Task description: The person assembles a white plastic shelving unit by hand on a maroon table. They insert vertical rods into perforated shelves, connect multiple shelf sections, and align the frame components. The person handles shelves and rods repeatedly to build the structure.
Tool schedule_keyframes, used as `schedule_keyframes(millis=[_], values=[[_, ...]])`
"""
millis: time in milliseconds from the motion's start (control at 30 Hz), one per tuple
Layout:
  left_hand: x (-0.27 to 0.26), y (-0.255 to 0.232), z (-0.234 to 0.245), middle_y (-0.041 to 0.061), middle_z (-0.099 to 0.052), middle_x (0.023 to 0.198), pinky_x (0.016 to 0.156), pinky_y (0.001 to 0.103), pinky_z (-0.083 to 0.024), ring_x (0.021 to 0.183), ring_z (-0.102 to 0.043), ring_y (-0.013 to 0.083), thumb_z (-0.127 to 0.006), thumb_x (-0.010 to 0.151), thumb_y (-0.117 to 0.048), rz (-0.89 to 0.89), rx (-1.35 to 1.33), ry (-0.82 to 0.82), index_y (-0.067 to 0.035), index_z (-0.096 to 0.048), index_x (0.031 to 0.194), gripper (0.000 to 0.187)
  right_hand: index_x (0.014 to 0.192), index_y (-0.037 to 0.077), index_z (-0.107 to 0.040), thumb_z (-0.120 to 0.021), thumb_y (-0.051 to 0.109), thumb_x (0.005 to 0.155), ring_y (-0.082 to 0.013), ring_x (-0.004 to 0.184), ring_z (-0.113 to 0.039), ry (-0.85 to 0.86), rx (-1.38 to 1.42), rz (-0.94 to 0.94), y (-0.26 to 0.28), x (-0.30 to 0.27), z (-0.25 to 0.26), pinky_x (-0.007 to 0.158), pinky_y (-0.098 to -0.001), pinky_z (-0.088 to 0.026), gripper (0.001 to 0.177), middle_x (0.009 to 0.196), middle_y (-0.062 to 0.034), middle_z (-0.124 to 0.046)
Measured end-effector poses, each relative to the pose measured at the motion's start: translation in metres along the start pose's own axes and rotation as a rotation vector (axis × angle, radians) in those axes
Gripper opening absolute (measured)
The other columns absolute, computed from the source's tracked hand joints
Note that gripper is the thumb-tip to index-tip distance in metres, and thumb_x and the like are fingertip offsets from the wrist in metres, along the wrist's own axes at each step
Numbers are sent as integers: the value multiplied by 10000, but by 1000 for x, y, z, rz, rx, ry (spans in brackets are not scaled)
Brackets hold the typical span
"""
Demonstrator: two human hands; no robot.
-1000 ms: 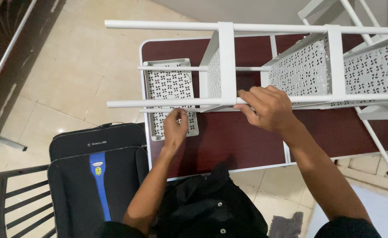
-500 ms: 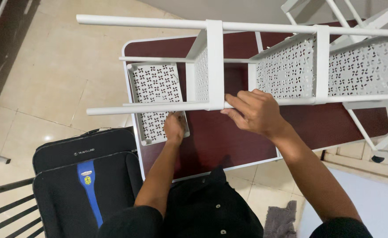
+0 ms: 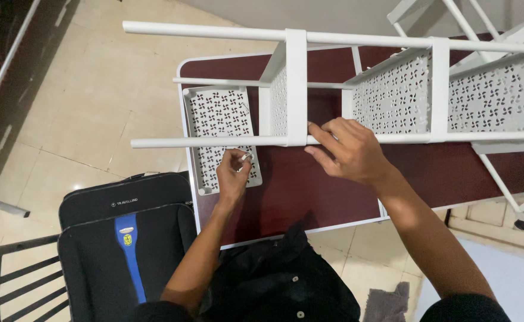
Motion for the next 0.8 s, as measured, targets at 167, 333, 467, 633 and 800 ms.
schedule_keyframes(millis=[167,333,467,633,800], values=[[-9,-55,-14,124,-748,1114,1007,311,-541,1109,-701,185,-746,926,12,-212,-187,117,21,-698,1068,150,1168,-9,-722,-839,193,844,-261,841,-638,-35,-34,70,1,2,2,810,-394,-519,399,942,-114,-650],[-2,-54,-32,109,-752,1114,1030,315,-571,1095,-718,177,-728,932,32,-157,-407,129,32,-700,1078,148,1171,-7,-712,-833,161,859,-243,824,-636,-17,1,60,0,1,1,804,-388,-515,374,926,-93,-655],[1,-48,-32,109,-768,1097,992,314,-574,1061,-723,174,-741,924,34,-155,-364,108,38,-708,1077,157,1183,-9,-710,-832,142,869,-239,807,-628,2,29,48,1,4,4,793,-383,-512,369,890,-82,-648],[5,-52,-35,110,-762,1081,1001,308,-570,1072,-716,160,-745,924,25,-165,-297,152,44,-716,1098,177,1214,-20,-710,-827,145,886,-222,809,-622,-24,-34,109,0,1,-1,875,-410,-534,385,883,-65,-632],[6,-67,-34,118,-771,1090,954,314,-565,1035,-721,173,-739,940,-1,-239,-176,159,51,-689,1154,226,1257,82,-637,-771,131,922,-257,1032,-587,-378,-159,203,-3,-61,-9,976,-442,-447,365,1107,-115,-598]])
Point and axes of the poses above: each hand's wrist, its own x-axis towards the middle knuckle, its own z-axis out of the back of the hand, y = z × x, the point moved 6 cm from there along x, towards the middle knuckle
